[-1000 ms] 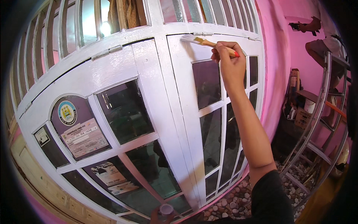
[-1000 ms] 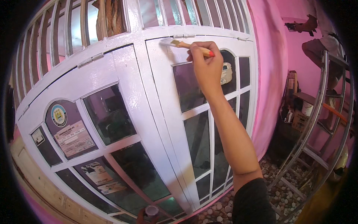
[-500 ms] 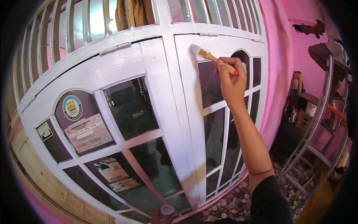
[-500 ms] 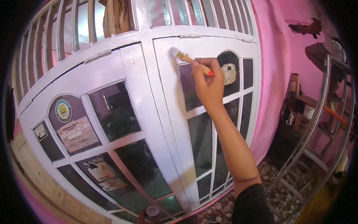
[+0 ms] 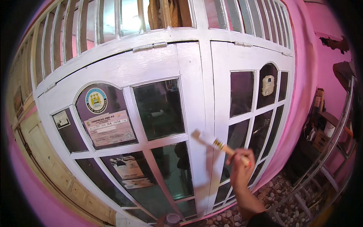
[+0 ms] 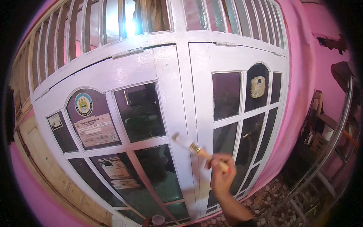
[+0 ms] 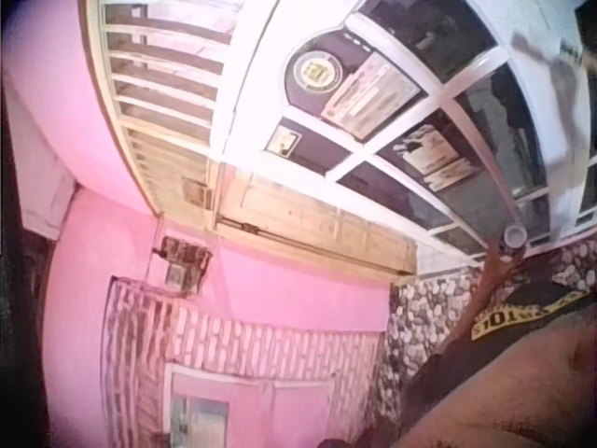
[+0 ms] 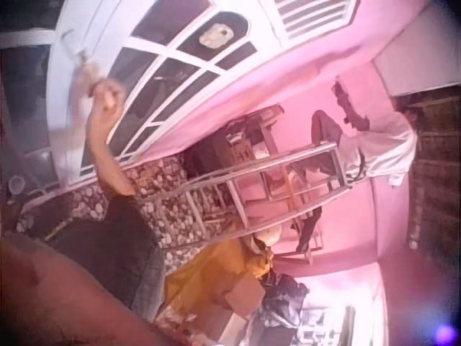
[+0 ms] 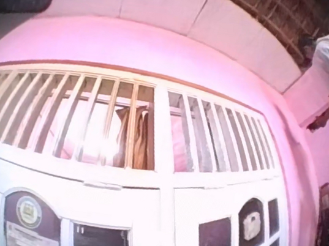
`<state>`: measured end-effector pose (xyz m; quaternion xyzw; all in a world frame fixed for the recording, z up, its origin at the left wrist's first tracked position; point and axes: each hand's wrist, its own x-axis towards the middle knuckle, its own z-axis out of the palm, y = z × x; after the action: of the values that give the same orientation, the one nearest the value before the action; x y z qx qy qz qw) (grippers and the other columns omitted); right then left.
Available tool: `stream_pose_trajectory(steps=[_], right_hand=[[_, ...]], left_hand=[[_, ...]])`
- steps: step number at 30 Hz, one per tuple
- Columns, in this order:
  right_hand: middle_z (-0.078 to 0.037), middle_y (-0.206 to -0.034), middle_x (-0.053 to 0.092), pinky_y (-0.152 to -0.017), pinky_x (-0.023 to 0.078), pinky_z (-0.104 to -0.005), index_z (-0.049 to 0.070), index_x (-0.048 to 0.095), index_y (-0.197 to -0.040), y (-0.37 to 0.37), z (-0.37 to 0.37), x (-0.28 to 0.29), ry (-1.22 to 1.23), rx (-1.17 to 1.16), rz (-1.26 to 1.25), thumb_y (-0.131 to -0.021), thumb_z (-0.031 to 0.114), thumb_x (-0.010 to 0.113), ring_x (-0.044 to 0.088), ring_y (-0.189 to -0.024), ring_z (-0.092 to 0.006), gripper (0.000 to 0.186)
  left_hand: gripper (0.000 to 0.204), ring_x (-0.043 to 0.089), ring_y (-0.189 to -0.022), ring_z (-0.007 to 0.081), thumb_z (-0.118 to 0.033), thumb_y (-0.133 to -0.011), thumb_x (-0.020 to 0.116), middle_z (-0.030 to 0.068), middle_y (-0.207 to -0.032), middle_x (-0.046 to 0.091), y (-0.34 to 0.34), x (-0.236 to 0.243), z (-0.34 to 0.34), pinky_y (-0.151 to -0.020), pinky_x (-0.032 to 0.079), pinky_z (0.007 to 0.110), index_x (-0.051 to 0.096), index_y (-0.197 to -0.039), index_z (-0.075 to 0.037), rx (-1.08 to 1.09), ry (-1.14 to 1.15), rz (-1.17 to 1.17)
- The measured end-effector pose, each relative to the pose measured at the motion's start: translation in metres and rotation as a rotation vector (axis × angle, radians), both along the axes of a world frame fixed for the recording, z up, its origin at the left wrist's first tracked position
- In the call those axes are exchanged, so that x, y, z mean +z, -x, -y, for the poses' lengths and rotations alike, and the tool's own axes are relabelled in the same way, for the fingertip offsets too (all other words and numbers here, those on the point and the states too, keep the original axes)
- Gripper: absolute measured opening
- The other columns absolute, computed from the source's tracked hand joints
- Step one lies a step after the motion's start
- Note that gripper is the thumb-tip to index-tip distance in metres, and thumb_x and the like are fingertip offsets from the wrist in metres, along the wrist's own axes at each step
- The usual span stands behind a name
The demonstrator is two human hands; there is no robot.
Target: The person paints a white wooden door frame and overhead slats using a brush and a small container of white paint, repeatedly dipping the brush and applying paint to the wood.
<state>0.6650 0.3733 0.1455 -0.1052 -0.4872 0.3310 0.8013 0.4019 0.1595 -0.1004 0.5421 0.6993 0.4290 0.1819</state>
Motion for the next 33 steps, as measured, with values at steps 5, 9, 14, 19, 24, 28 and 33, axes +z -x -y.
stream_pose_trajectory(steps=[5, 9, 14, 19, 24, 28, 33], right_hand=[[-0.011, -0.09, 0.061, -0.066, 0.051, -0.0336, -0.002, 0.059, -0.105, 0.022, 0.028, -0.03, 0.104, 0.058, 0.032, -0.097, 0.009, 0.063, 0.062, -0.071, -0.0187, 0.015], [-0.013, -0.094, 0.066, -0.072, 0.052, -0.0335, -0.005, 0.06, -0.116, 0.03, 0.013, 0.041, -0.07, -0.186, 0.051, -0.101, 0.011, 0.06, 0.063, -0.079, -0.0194, 0.022], [-0.011, -0.099, 0.068, -0.078, 0.053, -0.027, -0.007, 0.062, -0.12, 0.028, -0.01, 0.177, -0.273, -0.242, 0.016, -0.101, 0.013, 0.062, 0.066, -0.084, -0.0138, 0.028], [-0.01, -0.091, 0.069, -0.073, 0.053, -0.0259, -0.008, 0.064, -0.115, 0.035, -0.052, 0.239, -0.309, -0.309, 0.13, -0.099, 0.016, 0.065, 0.067, -0.081, -0.013, 0.029], [-0.011, -0.087, 0.07, -0.069, 0.051, -0.0257, -0.007, 0.067, -0.11, 0.029, -0.05, 0.242, -0.272, -0.621, 0.163, -0.098, 0.017, 0.063, 0.065, -0.076, -0.0119, 0.027], [-0.008, -0.089, 0.069, -0.068, 0.051, -0.0238, -0.007, 0.067, -0.112, 0.047, -0.039, 0.245, -0.339, -0.455, 0.247, -0.098, 0.019, 0.065, 0.065, -0.076, -0.0112, 0.029], [-0.016, -0.093, 0.071, -0.071, 0.053, -0.0309, -0.006, 0.068, -0.108, 0.039, -0.038, 0.244, -0.24, -0.865, 0.277, -0.096, 0.018, 0.064, 0.068, -0.08, -0.0201, 0.028]], left_hand=[[0.08, 0.065, -0.102, 0.0304, -0.041, -0.075, 0.088, 0.0191, -0.114, 0.067, -0.014, 0.023, 0.013, -0.088, 0.052, 0.042, 0.054, -0.133, 0.003, -0.015, 0.041, 0.233], [0.078, 0.064, -0.101, 0.0291, -0.04, -0.075, 0.089, 0.018, -0.111, 0.066, 0.005, -0.013, 0.032, -0.088, 0.051, 0.041, 0.054, -0.131, 0.003, 0.008, 0.014, 0.076], [0.075, 0.063, -0.101, 0.0293, -0.038, -0.075, 0.089, 0.0176, -0.111, 0.066, 0.006, 0.031, 0.047, -0.087, 0.051, 0.041, 0.056, -0.129, 0.001, -0.076, 0.037, 0.168], [0.074, 0.062, -0.104, 0.0295, -0.037, -0.074, 0.09, 0.0182, -0.112, 0.065, 0.026, -0.006, 0.07, -0.088, 0.051, 0.042, 0.056, -0.128, 0.0, -0.036, -0.05, 0.142], [0.079, 0.062, -0.105, 0.0298, -0.038, -0.073, 0.09, 0.0177, -0.115, 0.065, 0.03, 0.021, 0.094, -0.089, 0.051, 0.042, 0.055, -0.134, -0.001, 0.039, 0.079, 0.169], [0.084, 0.062, -0.106, 0.0303, -0.038, -0.073, 0.089, 0.0178, -0.117, 0.065, 0.044, 0.006, 0.106, -0.091, 0.05, 0.043, 0.053, -0.139, -0.002, -0.013, 0.045, 0.18], [0.081, 0.063, -0.104, 0.0295, -0.038, -0.074, 0.089, 0.0169, -0.115, 0.066, 0.048, 0.008, 0.109, -0.089, 0.051, 0.042, 0.054, -0.138, -0.003, -0.024, 0.0, 0.171]])
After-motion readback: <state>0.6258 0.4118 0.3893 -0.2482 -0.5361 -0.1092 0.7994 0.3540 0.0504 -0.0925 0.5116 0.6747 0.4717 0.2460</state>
